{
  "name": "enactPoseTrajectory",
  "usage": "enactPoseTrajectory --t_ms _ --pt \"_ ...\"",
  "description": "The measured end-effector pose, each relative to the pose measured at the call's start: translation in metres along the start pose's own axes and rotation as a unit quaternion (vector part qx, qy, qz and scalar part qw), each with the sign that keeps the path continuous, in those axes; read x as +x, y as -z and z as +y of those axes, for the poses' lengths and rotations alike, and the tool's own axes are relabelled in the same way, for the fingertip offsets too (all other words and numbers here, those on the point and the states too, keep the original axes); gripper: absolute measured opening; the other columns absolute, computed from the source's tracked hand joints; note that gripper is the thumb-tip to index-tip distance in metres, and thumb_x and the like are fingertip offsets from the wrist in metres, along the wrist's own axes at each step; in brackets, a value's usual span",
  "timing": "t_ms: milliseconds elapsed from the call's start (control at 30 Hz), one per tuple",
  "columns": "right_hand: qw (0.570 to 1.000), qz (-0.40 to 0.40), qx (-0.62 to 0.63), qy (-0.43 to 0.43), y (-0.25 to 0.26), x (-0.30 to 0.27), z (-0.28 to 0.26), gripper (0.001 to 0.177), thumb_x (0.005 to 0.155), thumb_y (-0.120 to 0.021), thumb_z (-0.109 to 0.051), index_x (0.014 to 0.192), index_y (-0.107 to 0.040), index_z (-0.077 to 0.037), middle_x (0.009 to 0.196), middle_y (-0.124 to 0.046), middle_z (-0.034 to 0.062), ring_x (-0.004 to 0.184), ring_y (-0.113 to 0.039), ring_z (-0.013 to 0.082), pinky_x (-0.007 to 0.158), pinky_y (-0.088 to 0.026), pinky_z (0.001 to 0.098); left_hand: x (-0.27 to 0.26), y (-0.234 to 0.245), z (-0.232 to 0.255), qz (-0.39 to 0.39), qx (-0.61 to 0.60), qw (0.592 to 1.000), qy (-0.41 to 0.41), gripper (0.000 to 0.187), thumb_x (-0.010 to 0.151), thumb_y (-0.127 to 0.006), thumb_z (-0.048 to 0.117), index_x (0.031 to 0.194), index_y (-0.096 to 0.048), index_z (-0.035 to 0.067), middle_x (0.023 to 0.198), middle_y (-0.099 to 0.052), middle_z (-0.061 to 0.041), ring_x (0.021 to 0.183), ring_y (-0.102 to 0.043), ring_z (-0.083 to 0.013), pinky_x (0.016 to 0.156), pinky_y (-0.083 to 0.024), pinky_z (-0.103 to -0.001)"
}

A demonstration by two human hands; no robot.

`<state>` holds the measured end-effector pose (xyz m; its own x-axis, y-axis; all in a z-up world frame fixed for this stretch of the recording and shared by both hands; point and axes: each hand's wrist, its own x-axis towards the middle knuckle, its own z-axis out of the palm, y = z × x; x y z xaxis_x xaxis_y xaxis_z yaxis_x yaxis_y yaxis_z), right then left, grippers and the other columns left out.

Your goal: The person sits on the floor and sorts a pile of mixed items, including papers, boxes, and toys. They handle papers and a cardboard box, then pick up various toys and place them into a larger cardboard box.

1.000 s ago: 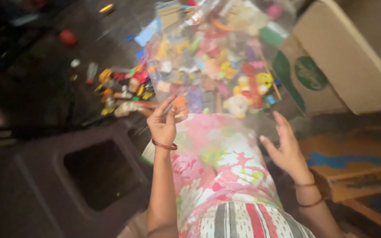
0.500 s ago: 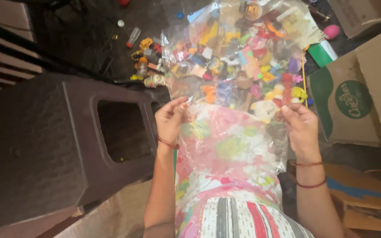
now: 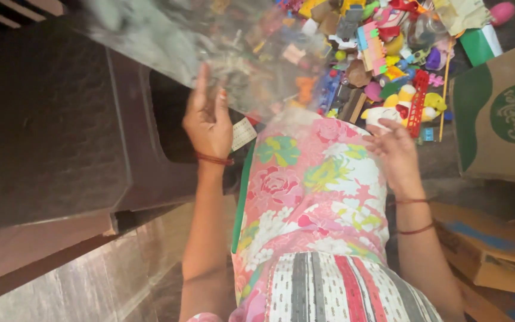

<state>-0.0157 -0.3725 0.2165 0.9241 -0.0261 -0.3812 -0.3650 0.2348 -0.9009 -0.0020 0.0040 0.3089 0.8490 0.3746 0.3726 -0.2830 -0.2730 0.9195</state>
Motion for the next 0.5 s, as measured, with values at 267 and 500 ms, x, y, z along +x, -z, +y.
enactPoseTrajectory --t_ms 267,500 --pt "0.996 -0.001 -0.065 -0.061 -0.008 -0.004 0.055 0.036 0.102 -0.054 -0.012 0.135 -0.052 0.001 0.128 -0.064 0.0154 0.109 -0.069 0.0231 0.092 -0.055 0.0345 0.005 0.09 0.039 0.258 0.236 0.931 -0.102 0.064 0.118 -0.06 0.006 0.164 -0.016 0.004 0.173 -0.019 -0.014 0.157 -0.025 -0.0264 0.127 -0.036 -0.039" --pt "0.98 0.02 -0.195 0.026 0.031 0.048 0.121 0.033 0.099 -0.058 -0.009 0.131 -0.059 -0.001 0.124 -0.067 0.0132 0.108 -0.067 0.0235 0.09 -0.055 0.0356 -0.017 0.134 -0.022 0.379 0.495 0.781 0.043 0.091 0.1 -0.06 0.004 0.16 0.006 -0.015 0.169 0.008 -0.034 0.159 0.002 -0.0416 0.135 -0.004 -0.046"
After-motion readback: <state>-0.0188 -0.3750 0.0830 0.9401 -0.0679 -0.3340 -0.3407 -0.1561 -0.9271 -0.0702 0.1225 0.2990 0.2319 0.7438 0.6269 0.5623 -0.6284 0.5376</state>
